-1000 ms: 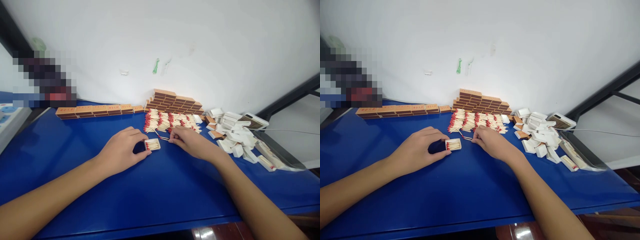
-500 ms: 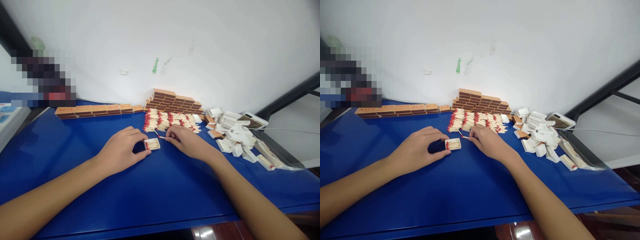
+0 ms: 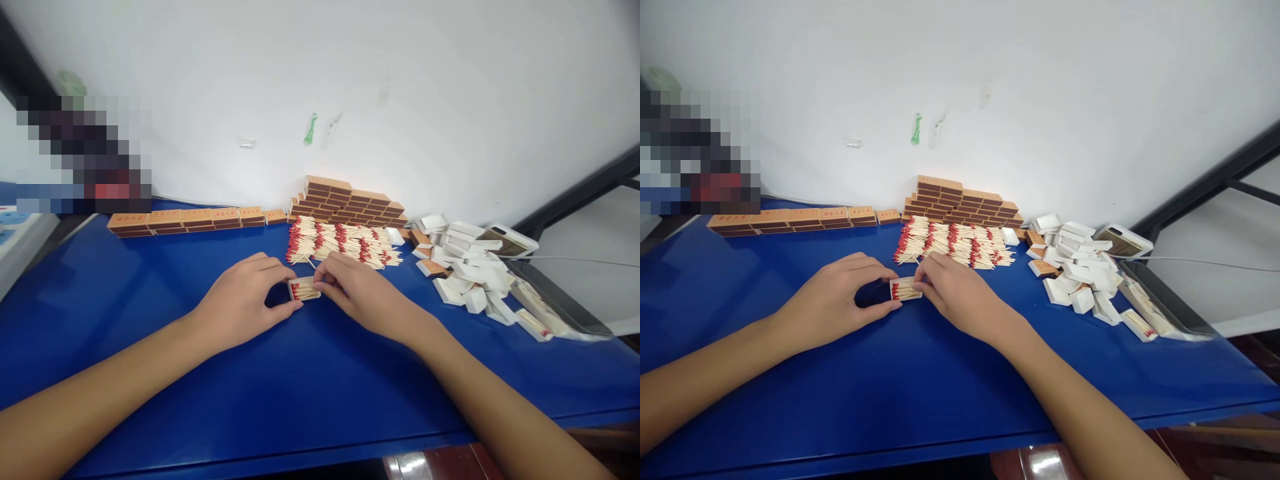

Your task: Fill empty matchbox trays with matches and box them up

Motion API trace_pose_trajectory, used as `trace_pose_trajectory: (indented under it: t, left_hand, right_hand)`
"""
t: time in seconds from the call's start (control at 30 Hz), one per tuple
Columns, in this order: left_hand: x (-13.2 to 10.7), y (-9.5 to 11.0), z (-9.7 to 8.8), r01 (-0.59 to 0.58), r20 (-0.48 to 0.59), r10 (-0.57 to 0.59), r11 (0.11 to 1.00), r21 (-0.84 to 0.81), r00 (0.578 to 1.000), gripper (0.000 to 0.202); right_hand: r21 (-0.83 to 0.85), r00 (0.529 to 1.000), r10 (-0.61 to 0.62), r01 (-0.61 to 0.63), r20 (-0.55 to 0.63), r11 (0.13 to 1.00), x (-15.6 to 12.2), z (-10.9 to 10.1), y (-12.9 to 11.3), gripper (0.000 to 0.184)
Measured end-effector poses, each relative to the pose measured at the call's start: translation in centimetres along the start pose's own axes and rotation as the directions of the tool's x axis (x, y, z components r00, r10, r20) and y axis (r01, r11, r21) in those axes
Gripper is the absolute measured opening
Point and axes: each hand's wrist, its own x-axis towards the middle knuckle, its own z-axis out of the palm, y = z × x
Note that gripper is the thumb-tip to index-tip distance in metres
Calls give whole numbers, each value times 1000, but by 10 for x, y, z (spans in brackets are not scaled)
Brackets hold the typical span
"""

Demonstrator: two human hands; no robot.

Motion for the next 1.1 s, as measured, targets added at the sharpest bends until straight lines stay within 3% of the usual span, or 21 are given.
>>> trace_pose_trajectory:
  t: [0.27, 0.4, 0.47, 0.6, 0.67, 0.87, 1.1]
  left_hand:
    - [0, 2, 0, 0, 5, 0, 1000, -4, 1000, 25]
    - [0, 3, 0, -11, 4, 11, 1000, -11, 1000, 24]
    - [0, 3, 0, -12, 6, 12, 1000, -16, 1000, 25]
    - [0, 3, 0, -7, 17, 8, 1000, -28, 1000, 25]
    - [0, 2, 0, -3, 17, 4, 999, -32, 1000, 25]
    - [0, 2, 1, -8, 16, 8, 1000, -23, 1000, 26]
    - [0, 2, 1, -12, 20, 12, 1000, -23, 1000, 27]
  right_hand:
    - [-18, 1000, -19, 19, 10, 1000, 1, 3, -1, 7]
    - [-2, 994, 9, -9, -106, 1000, 9, 4, 10, 8]
    - [-66, 990, -13, 3, -140, 998, 14, 8, 19, 15]
    - [-207, 990, -110, 91, -85, 974, 22, 19, 34, 40]
    - [-261, 986, -143, 118, -81, 958, 25, 24, 37, 42]
    - [-296, 989, -123, 94, -80, 950, 26, 23, 35, 20]
    - [-282, 999, -42, 35, -19, 959, 23, 13, 29, 11]
